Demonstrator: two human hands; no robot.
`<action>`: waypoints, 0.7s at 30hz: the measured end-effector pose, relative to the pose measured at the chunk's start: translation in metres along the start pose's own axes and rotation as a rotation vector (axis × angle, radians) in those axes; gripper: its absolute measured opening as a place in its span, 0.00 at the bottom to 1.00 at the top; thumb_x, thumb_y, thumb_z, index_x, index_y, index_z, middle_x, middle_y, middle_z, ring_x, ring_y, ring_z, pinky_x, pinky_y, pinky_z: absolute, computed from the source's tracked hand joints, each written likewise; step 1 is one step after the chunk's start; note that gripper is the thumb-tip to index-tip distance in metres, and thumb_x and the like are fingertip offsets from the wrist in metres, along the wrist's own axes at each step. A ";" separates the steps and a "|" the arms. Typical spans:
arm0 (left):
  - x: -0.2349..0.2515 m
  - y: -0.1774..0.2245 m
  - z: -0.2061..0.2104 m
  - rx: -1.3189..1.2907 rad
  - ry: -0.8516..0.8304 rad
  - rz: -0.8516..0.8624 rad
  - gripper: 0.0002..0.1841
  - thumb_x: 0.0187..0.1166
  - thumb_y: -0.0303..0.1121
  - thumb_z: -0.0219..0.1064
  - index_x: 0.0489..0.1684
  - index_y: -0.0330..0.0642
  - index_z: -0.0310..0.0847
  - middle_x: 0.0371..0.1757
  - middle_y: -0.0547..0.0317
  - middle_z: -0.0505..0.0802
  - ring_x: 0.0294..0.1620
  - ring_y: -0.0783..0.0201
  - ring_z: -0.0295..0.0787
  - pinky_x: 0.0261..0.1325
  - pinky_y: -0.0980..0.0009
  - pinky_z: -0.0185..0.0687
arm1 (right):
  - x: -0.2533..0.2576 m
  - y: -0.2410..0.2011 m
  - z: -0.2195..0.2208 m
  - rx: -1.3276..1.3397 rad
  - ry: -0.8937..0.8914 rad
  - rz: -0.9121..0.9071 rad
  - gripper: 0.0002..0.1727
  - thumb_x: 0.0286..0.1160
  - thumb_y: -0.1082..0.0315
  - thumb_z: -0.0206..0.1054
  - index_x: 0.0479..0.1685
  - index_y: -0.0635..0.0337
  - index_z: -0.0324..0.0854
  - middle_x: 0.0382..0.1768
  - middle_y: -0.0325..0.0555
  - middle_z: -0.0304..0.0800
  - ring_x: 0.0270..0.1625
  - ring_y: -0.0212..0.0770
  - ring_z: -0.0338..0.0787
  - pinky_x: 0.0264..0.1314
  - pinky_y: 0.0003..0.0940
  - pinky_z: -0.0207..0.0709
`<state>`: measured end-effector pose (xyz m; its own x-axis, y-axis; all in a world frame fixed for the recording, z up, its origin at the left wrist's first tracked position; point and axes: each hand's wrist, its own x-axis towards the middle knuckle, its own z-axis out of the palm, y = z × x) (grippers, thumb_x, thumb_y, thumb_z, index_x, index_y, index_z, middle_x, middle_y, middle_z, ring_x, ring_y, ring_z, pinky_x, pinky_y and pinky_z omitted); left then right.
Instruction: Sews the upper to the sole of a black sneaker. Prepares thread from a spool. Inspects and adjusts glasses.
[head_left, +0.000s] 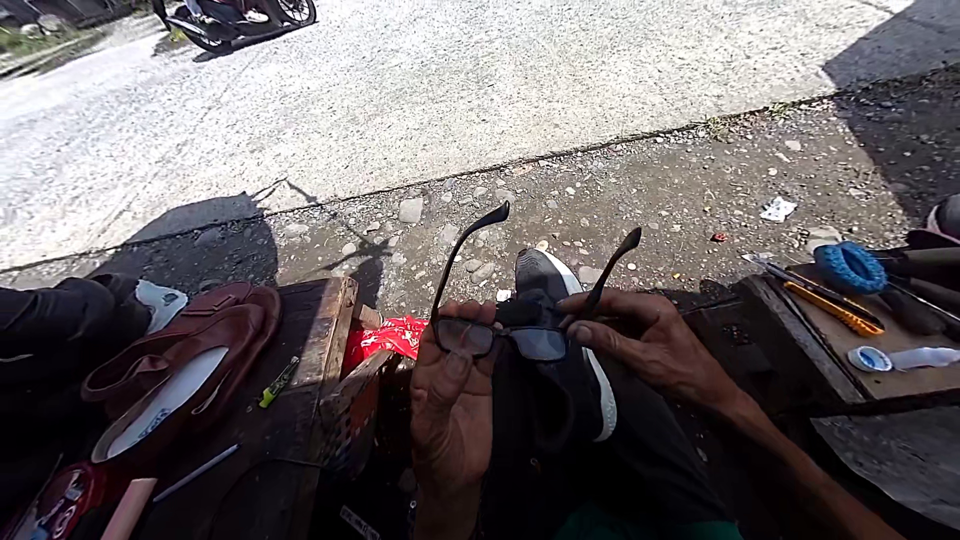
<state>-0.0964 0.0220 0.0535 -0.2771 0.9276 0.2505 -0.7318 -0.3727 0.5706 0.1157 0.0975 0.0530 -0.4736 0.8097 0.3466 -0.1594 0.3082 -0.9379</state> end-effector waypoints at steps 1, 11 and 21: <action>-0.002 -0.001 -0.001 -0.006 -0.001 -0.015 0.23 0.74 0.31 0.75 0.69 0.37 0.80 0.66 0.41 0.90 0.71 0.49 0.86 0.74 0.55 0.82 | 0.000 -0.001 -0.001 -0.018 0.013 -0.016 0.16 0.84 0.61 0.69 0.59 0.62 0.87 0.44 0.33 0.94 0.27 0.16 0.81 0.23 0.12 0.73; 0.016 0.033 -0.011 0.736 -0.242 0.104 0.22 0.80 0.33 0.72 0.71 0.40 0.81 0.59 0.52 0.93 0.61 0.58 0.91 0.67 0.64 0.87 | 0.000 -0.011 -0.034 -0.339 -0.012 -0.173 0.13 0.83 0.64 0.69 0.55 0.64 0.91 0.42 0.39 0.94 0.30 0.18 0.78 0.30 0.13 0.71; 0.012 0.064 0.023 0.889 -0.406 0.262 0.14 0.81 0.35 0.72 0.63 0.55 0.89 0.57 0.67 0.95 0.58 0.67 0.93 0.62 0.73 0.90 | -0.011 -0.054 -0.034 -0.329 0.026 -0.386 0.12 0.82 0.65 0.70 0.56 0.63 0.89 0.47 0.42 0.93 0.44 0.23 0.88 0.46 0.15 0.82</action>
<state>-0.1327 0.0087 0.1109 -0.0087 0.7971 0.6037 0.0969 -0.6003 0.7939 0.1587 0.0888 0.1004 -0.4119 0.6167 0.6708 -0.0356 0.7247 -0.6881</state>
